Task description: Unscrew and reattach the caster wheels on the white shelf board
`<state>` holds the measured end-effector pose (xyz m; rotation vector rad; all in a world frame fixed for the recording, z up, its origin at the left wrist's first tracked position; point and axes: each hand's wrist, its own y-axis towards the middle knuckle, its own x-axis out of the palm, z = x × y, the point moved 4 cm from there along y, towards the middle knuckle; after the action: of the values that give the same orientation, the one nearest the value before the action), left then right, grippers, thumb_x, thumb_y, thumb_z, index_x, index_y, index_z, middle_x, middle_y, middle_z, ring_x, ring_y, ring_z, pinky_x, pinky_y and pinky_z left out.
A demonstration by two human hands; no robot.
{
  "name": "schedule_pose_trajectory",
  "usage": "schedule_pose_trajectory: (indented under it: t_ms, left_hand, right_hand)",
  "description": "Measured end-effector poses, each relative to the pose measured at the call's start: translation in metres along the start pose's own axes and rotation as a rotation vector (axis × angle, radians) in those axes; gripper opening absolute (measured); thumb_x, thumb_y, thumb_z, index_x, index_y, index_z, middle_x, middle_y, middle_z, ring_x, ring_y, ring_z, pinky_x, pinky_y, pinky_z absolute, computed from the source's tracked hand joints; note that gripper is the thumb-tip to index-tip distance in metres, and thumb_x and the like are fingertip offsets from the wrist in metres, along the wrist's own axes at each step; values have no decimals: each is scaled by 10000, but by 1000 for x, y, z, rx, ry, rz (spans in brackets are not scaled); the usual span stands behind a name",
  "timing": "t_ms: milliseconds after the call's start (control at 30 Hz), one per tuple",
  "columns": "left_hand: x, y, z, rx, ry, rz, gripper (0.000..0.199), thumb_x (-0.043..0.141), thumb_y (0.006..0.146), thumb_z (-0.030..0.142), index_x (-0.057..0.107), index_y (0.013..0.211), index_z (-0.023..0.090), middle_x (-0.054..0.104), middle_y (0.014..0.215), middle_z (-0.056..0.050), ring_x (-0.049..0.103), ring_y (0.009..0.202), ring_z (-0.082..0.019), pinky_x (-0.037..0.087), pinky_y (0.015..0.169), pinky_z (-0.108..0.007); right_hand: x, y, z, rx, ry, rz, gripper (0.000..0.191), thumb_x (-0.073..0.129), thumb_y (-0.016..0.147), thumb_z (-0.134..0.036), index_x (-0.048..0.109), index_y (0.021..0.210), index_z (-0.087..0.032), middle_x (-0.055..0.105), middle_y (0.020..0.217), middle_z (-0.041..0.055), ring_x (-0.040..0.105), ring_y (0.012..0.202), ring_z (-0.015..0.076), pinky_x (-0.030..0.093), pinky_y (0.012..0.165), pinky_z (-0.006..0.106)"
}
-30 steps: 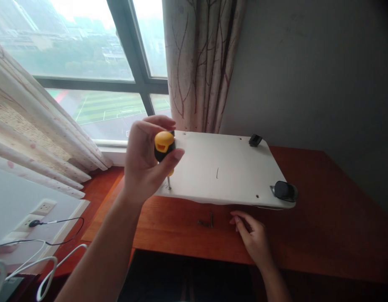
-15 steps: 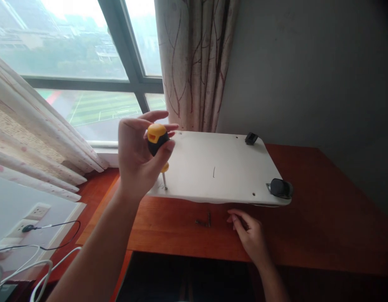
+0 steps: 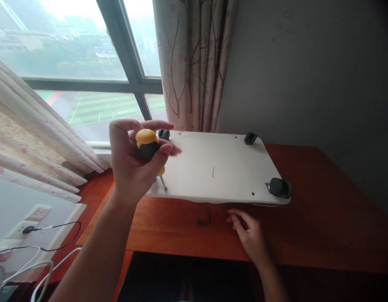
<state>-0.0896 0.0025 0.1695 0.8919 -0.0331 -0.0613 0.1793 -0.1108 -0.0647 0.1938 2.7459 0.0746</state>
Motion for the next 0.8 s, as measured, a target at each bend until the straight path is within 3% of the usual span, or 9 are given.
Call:
schedule_pose_trajectory:
  t_ms: [67, 133, 267, 400, 500, 567, 667, 800]
  left_hand:
    - [-1, 0, -3, -74, 3, 30, 376, 776, 864, 203, 551, 1152, 290, 696, 954, 12, 556, 498, -67, 424, 424, -220]
    - [-5, -1, -8, -115, 0, 75, 362, 737, 903, 322, 585, 1230, 285, 656, 858, 12, 503, 471, -68, 353, 372, -225]
    - [-9, 0, -12, -120, -47, 16, 422, 547, 984, 530, 630, 1255, 216, 640, 899, -50, 580, 593, -133, 437, 462, -293]
    - [-12, 2, -8, -22, 15, 36, 226, 727, 909, 321, 600, 1079, 243, 661, 1046, -39, 655, 771, -159, 531, 698, -355]
    - [-14, 2, -6, 4, -6, 46, 376, 758, 878, 186, 534, 1165, 278, 657, 993, 16, 589, 620, -89, 470, 579, -279]
    - [-14, 2, -9, -59, -42, 23, 378, 709, 928, 259, 531, 1262, 264, 625, 925, 13, 537, 587, -79, 411, 521, -261]
    - [-13, 0, -11, -139, -83, 27, 364, 601, 981, 432, 588, 1269, 210, 608, 969, -42, 579, 704, -130, 463, 607, -318]
    - [-12, 0, -5, -79, 18, 85, 234, 716, 913, 330, 576, 1085, 254, 652, 1072, -36, 636, 748, -141, 514, 666, -340]
  right_hand:
    - [0, 0, 1, 0, 1, 1, 302, 551, 959, -417, 727, 1062, -195, 731, 871, 74, 665, 731, 182, 553, 704, 283]
    - [0, 0, 2, 3, 6, 3, 302, 551, 958, -417, 730, 1059, -195, 730, 865, 72, 665, 731, 181, 553, 704, 282]
    - [1, 0, 4, 2, 7, -3, 301, 551, 960, -414, 730, 1066, -196, 729, 870, 69, 664, 734, 178, 551, 713, 281]
    - [1, 0, 4, -3, -1, 2, 302, 551, 959, -419, 729, 1061, -197, 732, 875, 69, 668, 734, 177, 554, 712, 281]
    - [0, 0, 2, -12, -1, 8, 315, 548, 959, -433, 729, 1049, -192, 732, 862, 70, 673, 727, 180, 557, 702, 282]
    - [0, 0, 0, -15, 0, 10, 318, 548, 958, -436, 730, 1038, -188, 731, 850, 70, 675, 722, 179, 557, 701, 281]
    - [0, 1, -3, -16, -5, 15, 314, 547, 960, -430, 730, 1035, -186, 729, 848, 72, 669, 721, 180, 558, 714, 288]
    - [0, 1, -4, -17, -2, 9, 307, 545, 962, -425, 726, 1043, -191, 729, 853, 68, 664, 723, 179, 557, 721, 291]
